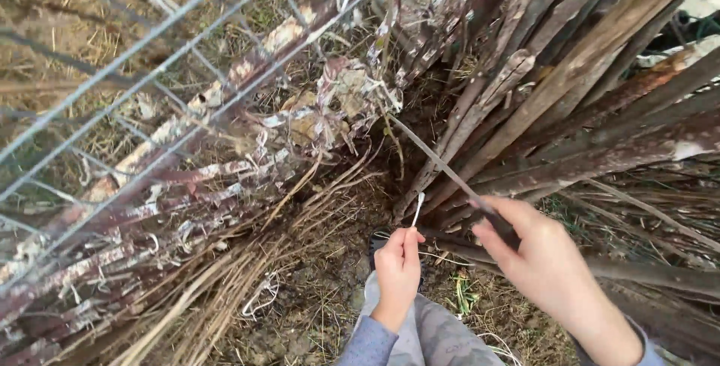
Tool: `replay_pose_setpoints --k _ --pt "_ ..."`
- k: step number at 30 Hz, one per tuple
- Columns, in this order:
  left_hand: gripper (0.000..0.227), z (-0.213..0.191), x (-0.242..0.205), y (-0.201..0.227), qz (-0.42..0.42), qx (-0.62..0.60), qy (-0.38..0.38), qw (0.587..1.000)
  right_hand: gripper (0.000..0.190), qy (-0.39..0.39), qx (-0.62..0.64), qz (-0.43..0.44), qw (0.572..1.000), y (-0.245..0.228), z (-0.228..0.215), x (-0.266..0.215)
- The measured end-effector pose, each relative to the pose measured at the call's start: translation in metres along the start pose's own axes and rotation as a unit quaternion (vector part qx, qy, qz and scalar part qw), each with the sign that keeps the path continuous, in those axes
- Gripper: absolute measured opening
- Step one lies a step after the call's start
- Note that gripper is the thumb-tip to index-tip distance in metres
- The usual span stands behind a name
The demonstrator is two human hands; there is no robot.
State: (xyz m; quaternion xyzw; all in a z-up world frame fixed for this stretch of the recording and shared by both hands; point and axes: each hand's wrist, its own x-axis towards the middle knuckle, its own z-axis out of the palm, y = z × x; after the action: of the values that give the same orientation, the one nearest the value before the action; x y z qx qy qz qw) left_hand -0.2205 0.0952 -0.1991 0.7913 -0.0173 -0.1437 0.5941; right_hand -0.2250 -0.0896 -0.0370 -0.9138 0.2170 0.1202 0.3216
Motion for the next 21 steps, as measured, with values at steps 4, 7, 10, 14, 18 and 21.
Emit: replay_pose_setpoints --k 4,7,10,14,18,21 --pt "0.027 0.006 -0.024 -0.038 -0.045 -0.006 0.023 0.999 0.058 -0.093 0.104 0.013 0.990 0.068 0.057 -0.012" --pt "0.027 0.011 -0.038 -0.058 -0.067 -0.022 0.041 0.997 0.071 -0.138 0.173 0.058 0.974 0.089 0.086 -0.021" --pt "0.029 0.015 -0.049 -0.076 -0.106 -0.061 0.064 0.990 0.064 -0.164 0.307 0.126 0.929 0.101 0.117 -0.027" --pt "0.039 0.016 -0.055 -0.081 -0.093 -0.076 0.104 0.987 0.021 -0.184 0.357 0.242 0.884 0.123 0.176 -0.038" --pt "0.046 0.019 -0.063 -0.087 -0.180 -0.155 0.082 0.968 0.012 -0.152 0.360 0.249 0.886 0.142 0.239 -0.036" --pt "0.052 0.013 -0.064 -0.080 -0.343 -0.318 0.077 0.881 0.031 -0.157 0.368 0.266 0.877 0.132 0.272 -0.029"
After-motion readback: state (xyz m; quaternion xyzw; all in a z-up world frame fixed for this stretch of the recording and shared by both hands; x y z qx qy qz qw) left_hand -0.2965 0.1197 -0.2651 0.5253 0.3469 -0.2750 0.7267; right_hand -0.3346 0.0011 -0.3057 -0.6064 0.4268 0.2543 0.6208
